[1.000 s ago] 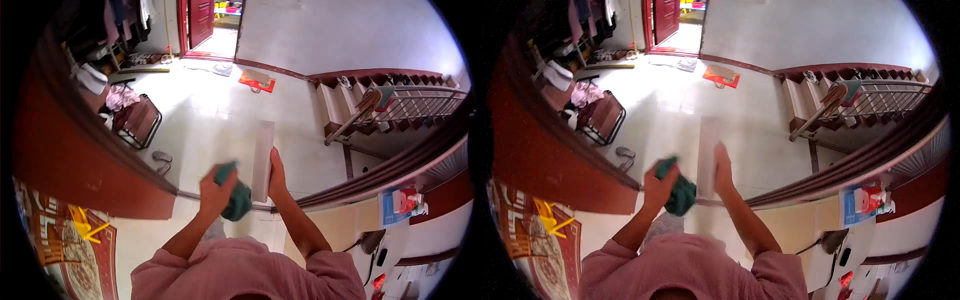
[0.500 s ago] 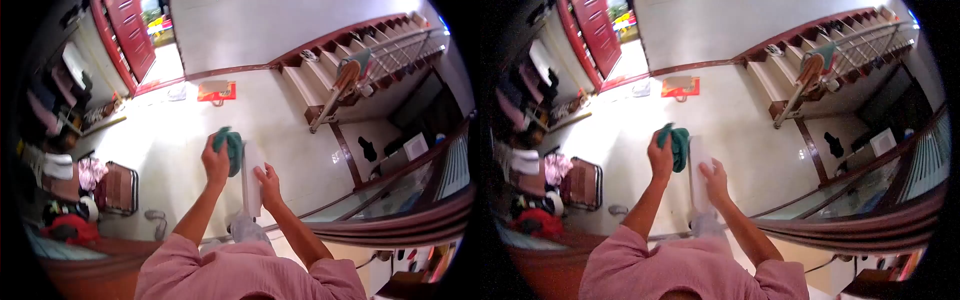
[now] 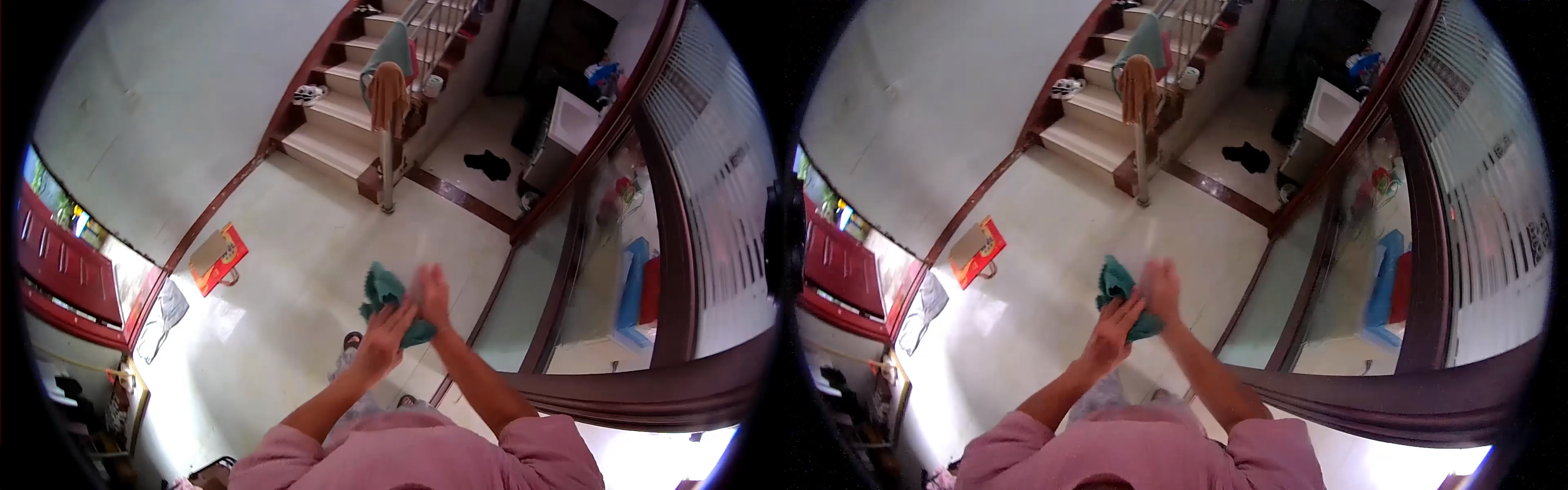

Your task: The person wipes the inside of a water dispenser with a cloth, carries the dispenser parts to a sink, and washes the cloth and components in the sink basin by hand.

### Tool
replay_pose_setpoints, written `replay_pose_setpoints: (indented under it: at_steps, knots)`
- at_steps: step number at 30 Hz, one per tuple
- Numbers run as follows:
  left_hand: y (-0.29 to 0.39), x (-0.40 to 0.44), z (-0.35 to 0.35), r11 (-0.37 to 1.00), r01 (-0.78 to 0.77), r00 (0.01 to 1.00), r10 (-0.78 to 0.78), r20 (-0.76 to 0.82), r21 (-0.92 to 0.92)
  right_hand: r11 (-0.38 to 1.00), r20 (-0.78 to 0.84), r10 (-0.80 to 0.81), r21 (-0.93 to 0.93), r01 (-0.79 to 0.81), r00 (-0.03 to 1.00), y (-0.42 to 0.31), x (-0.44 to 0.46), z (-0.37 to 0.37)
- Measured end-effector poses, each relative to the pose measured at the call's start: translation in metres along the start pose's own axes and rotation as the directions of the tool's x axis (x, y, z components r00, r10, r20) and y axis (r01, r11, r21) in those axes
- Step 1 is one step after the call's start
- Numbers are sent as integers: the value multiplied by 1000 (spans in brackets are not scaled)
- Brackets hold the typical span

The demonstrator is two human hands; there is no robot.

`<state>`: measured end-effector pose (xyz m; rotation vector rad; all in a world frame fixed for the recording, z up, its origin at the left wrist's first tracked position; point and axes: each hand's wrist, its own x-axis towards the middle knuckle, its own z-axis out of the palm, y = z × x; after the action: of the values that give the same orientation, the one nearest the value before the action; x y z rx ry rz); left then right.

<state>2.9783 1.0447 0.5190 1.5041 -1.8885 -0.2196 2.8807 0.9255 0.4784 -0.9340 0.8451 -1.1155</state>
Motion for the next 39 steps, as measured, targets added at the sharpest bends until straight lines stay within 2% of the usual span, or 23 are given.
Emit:
replay_pose_setpoints:
  at_steps: [1,3,4,5,6,7,8,10,11,14,15,18,19,22,25,26,28,30,31,32,34,37,39]
  knots:
    - [-16,9,1,997,-38,999,36,-26,-66,984,-31,5,177,0,999,-8,20,-11]
    - [-55,40,8,971,-138,988,123,-91,-194,946,-153,-34,314,81,988,-29,59,-9]
    - [-74,57,7,903,31,996,-63,-61,-429,955,-237,-69,266,133,969,-49,73,0]
    - [-92,72,3,752,202,970,-243,21,-627,962,-315,-101,211,173,944,-65,83,8]
    - [-107,92,1,536,348,910,-391,138,-769,953,-264,-24,285,102,964,-74,95,15]
    - [-109,119,-10,328,344,886,-425,187,-880,933,-203,50,358,27,978,-81,108,22]
    - [-110,141,-15,363,368,902,-362,234,-856,901,-139,120,432,-49,983,-81,119,26]
    - [-110,178,-22,440,424,905,-237,354,-792,962,-125,97,267,-61,987,-50,151,14]
    - [-109,196,-25,647,339,937,-166,308,-683,981,-116,90,182,-68,989,-35,165,4]
    - [-137,240,5,764,370,926,-258,276,-528,973,-222,-50,208,98,974,-50,198,16]
    - [-129,258,4,885,299,942,-214,257,-356,971,-109,-12,237,38,994,-70,199,19]
    - [-129,302,44,934,-9,981,78,180,-357,881,122,110,447,-154,986,-68,246,-28]
    - [-124,324,46,941,61,959,37,281,-332,913,127,91,385,-134,988,-73,260,-40]
    - [-134,393,76,928,-41,942,160,296,-371,957,96,34,284,-60,995,-92,317,-80]
    - [-148,481,93,616,499,843,-184,505,-610,843,108,179,496,-209,978,-118,360,-109]
    - [-157,512,98,422,528,849,-259,461,-737,825,94,198,521,-218,976,-133,381,-115]
    - [-133,562,86,284,321,926,-292,238,-903,853,55,196,483,-198,979,-139,421,-133]
    - [-123,584,114,566,126,992,-47,121,-815,818,-24,214,551,-166,977,-136,456,-149]
    - [-119,594,130,672,-2,992,94,83,-741,769,-45,73,639,-27,996,-96,480,-172]
    - [-118,602,145,843,-162,937,294,187,-513,747,-76,13,664,41,997,-85,499,-183]
    - [-120,629,170,895,-384,890,425,169,-227,743,-137,-21,661,107,990,-102,523,-186]
    - [-140,683,214,903,-354,921,382,77,-243,804,-178,64,593,55,982,-170,535,-166]
    - [-153,723,240,879,-276,947,318,48,-388,859,-117,150,506,-71,982,-153,566,-198]
